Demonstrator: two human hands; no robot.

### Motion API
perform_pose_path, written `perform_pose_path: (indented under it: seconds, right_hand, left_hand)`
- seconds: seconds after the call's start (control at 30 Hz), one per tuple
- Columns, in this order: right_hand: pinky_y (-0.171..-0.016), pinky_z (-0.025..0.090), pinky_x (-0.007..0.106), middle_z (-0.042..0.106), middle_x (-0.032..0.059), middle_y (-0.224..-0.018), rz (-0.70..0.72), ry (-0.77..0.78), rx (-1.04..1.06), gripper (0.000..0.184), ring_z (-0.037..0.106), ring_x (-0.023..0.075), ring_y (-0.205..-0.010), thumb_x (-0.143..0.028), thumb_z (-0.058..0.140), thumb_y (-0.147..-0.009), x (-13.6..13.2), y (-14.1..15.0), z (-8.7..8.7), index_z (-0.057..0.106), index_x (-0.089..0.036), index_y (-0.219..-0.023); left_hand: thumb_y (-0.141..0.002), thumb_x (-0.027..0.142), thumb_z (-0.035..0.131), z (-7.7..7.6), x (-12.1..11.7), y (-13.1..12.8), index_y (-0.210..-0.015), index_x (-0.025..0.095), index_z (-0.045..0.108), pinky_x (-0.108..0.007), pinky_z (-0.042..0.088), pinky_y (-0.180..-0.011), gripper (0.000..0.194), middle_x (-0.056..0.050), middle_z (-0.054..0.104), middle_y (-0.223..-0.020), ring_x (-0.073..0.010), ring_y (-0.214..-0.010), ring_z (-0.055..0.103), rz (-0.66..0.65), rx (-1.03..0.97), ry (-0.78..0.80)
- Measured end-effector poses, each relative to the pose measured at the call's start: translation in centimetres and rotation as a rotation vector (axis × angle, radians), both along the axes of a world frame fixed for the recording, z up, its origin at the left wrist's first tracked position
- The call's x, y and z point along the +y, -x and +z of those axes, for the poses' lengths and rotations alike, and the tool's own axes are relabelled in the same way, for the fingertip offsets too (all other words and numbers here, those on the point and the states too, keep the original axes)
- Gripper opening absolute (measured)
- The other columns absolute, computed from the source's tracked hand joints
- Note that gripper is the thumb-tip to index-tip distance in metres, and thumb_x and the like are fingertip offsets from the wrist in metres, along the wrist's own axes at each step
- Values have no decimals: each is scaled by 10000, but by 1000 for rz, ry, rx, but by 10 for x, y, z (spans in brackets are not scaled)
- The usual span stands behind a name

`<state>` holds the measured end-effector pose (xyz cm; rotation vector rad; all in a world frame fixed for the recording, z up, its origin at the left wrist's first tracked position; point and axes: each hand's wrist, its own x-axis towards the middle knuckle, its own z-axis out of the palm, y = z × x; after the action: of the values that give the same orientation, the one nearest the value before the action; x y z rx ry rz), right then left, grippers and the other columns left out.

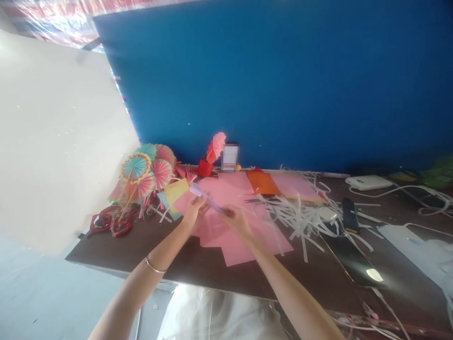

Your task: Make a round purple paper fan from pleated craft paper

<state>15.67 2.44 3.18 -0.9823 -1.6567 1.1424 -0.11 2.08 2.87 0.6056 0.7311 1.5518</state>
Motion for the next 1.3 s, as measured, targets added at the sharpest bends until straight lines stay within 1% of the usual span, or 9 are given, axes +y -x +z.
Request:
perform_pose_path:
  seconds: [0.23,0.33,0.5,0.7,0.9,1.07,1.17,1.23,1.3]
  right_hand:
    - [-646,506,329,676,62,-796,-101,-37,21,276,621,204,-718,-382,686,-646,3,-1,-5,662,-164,-814]
    - [-651,511,333,670,60,-761,-156,-49,61,274,624,201,-698,-391,699,-624,3,-2,-3,636,-166,-768]
    - [-644,511,323,659,45,-721,-151,-54,68,248,622,189,-677,-401,689,-633,3,-2,1,608,-176,-700]
    - [-597,511,313,655,45,-707,-177,-3,127,319,626,188,-653,-405,734,-577,11,-4,-7,601,-172,-749]
    - [-630,526,328,673,53,-742,-188,8,130,328,643,204,-696,-418,728,-583,11,-5,-6,627,-173,-776]
    - [-638,528,324,667,52,-763,-236,-17,170,293,644,203,-712,-406,708,-616,9,-7,-3,619,-177,-774]
    - [-656,528,328,657,51,-793,-261,-86,208,295,638,196,-726,-390,699,-643,8,-8,-2,596,-181,-823]
    - [-683,527,336,649,48,-818,-296,-182,212,294,633,190,-746,-373,681,-679,7,-10,-1,576,-190,-883]
    - [-724,519,348,646,46,-835,-323,-320,133,220,625,190,-778,-341,645,-733,4,-14,1,578,-203,-890]
  left_hand:
    - [-681,235,706,3,3,8,-886,189,577,-364,430,-942,247,-29,668,-970,-201,-1058,580,57,-39,-56]
    - [-677,252,707,4,4,10,-885,195,574,-379,430,-937,254,-16,673,-904,-212,-1059,579,51,-19,-48]
    - [-655,247,721,5,7,17,-863,181,587,-373,431,-938,257,-35,675,-928,-225,-1056,581,65,-51,-56]
    - [-677,184,687,7,9,26,-845,202,608,-345,444,-929,187,-17,679,-892,-188,-1033,589,115,-25,-44]
    - [-659,164,688,-3,17,33,-919,230,601,-275,452,-902,282,16,663,-885,-123,-944,617,155,27,-80]
    - [-658,149,677,-12,21,36,-977,259,594,-255,465,-868,347,24,656,-914,-113,-929,617,185,81,-49]
    - [-629,133,696,-11,23,37,-913,229,609,-234,443,-896,312,25,651,-929,-99,-930,610,167,96,-86]
    - [-611,130,714,-9,23,40,-880,211,615,-238,428,-919,297,19,650,-935,-102,-936,609,125,114,-115]
    - [-606,139,728,-7,23,42,-915,205,613,-277,421,-940,337,0,654,-946,-127,-963,607,70,129,-119]
